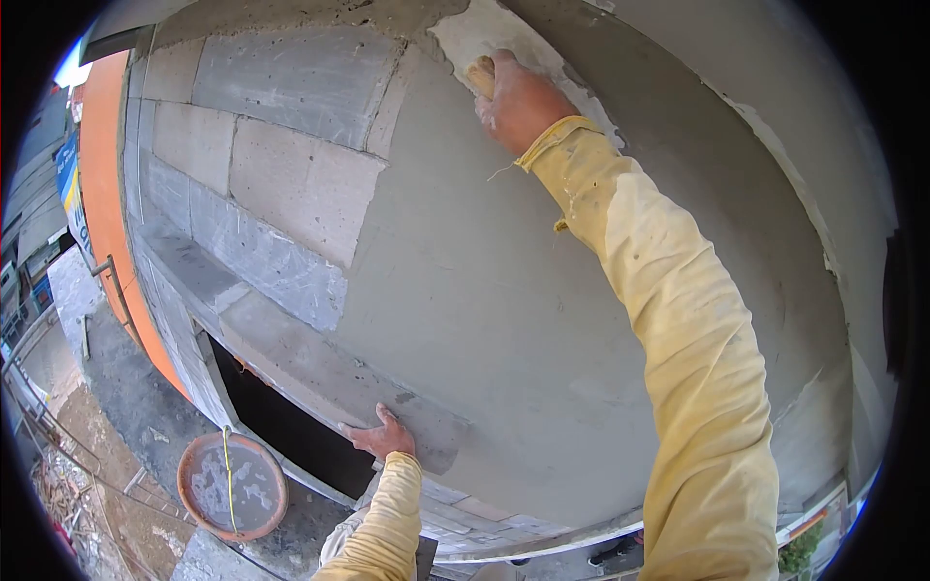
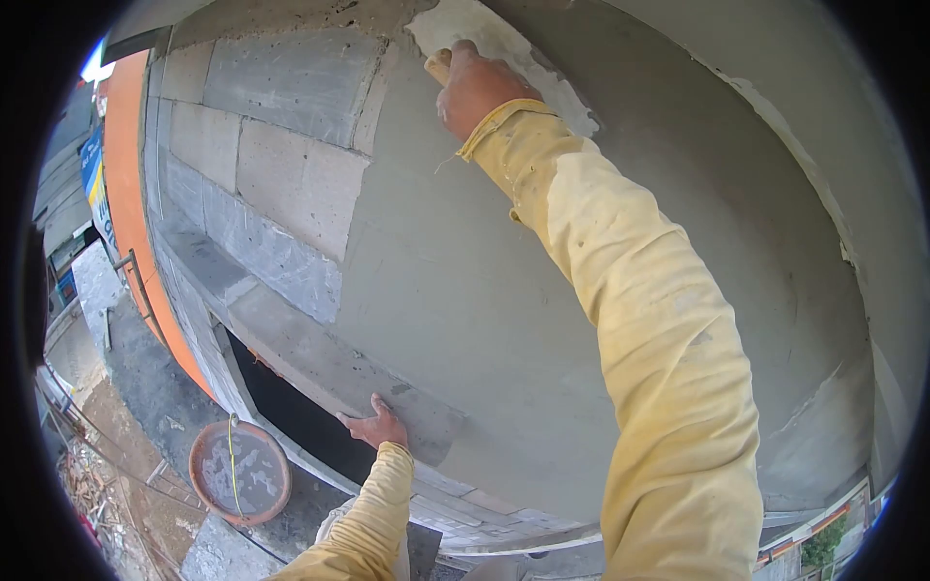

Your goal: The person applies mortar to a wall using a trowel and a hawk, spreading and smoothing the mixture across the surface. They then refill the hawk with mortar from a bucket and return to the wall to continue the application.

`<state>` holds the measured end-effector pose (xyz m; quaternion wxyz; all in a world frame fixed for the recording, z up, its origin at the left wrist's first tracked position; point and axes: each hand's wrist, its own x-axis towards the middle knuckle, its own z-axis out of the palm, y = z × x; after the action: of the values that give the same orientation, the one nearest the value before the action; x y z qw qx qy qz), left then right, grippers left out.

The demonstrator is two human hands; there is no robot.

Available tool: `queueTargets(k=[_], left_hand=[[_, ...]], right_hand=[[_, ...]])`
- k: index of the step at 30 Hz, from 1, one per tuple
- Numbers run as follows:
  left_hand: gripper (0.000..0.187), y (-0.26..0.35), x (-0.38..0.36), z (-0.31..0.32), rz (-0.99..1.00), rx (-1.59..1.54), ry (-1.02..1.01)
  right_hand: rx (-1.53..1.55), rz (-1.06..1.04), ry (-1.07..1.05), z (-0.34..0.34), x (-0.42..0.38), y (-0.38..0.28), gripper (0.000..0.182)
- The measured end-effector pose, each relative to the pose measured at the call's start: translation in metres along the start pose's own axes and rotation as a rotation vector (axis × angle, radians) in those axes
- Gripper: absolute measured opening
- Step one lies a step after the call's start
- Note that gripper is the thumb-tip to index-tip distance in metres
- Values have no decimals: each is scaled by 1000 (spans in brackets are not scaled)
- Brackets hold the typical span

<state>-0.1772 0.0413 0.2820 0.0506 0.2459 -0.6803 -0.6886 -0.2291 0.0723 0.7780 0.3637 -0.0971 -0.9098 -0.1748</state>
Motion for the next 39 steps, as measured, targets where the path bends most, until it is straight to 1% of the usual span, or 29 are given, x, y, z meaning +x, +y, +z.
queueTargets(k=[3,4,6,7,9,10,12,13,14,15,16,17,18,19,20,21,22,24,25,27,28,29,31,32,34,35,37,38,39], left_hand=[[91,9,-2,-5,-32,-17,-22],[91,9,-3,-6,-57,-40,-32],[91,4,-2,-4,-25,-20,-23],[91,1,0,-2,5,1,-9],[91,-5,3,3,6,3,-16],[92,-8,4,3,6,10,-20],[92,-2,3,3,-8,8,-18],[93,0,1,1,-23,6,-13],[93,3,-1,-4,-6,22,-61],[93,8,-2,-8,-69,-40,-63],[94,10,-2,-4,-134,-93,-79],[96,-5,6,4,-94,-43,-58],[98,1,4,0,-119,-2,-66],[100,4,1,-2,-132,-17,-70],[101,7,0,-3,-143,-54,-84],[100,11,-1,-4,-149,9,-67],[100,2,5,3,-149,47,-60],[100,-7,12,8,-136,89,-56],[101,-5,11,8,-146,106,-33],[102,-4,10,7,-148,130,-9],[103,-5,11,7,-151,133,-3],[103,-4,11,7,-153,135,3],[104,-3,10,6,-158,138,-16],[104,-2,9,5,-176,130,-28],[106,-7,14,6,-172,159,-26],[107,-9,16,9,-178,178,-22],[109,-11,20,11,-188,179,-27],[110,-10,19,10,-198,194,-28],[110,-9,17,11,-185,189,-33]], right_hand=[[39,100,83,-16,-15,16,47],[31,103,82,-17,-24,23,47],[94,159,211,-16,-46,39,43],[89,164,214,-17,-58,45,43],[65,220,347,-22,-87,58,45],[56,232,347,-25,-103,67,45],[69,392,477,-33,-133,85,47],[43,417,478,-35,-148,95,47],[89,468,528,-39,-167,108,46],[118,526,589,-46,-189,126,45],[49,575,607,-48,-211,145,45],[51,582,663,-44,-232,165,42],[49,583,721,-45,-256,184,40],[-19,625,744,-47,-278,201,40],[30,668,759,-48,-299,215,37],[95,703,768,-49,-319,227,34],[70,727,782,-52,-340,239,34],[324,858,770,-61,-376,256,40],[320,868,779,-68,-386,256,40],[673,1056,869,-82,-409,253,32],[681,1037,949,-74,-428,271,29],[679,1047,957,-74,-441,279,29],[698,1199,1082,-75,-471,289,27],[695,1209,1088,-72,-488,295,27],[539,1287,1165,-66,-514,304,30],[541,1286,1172,-63,-521,300,30],[727,1216,1277,-53,-535,284,36],[730,1213,1289,-53,-531,271,36],[843,1177,1209,-52,-526,256,36]])
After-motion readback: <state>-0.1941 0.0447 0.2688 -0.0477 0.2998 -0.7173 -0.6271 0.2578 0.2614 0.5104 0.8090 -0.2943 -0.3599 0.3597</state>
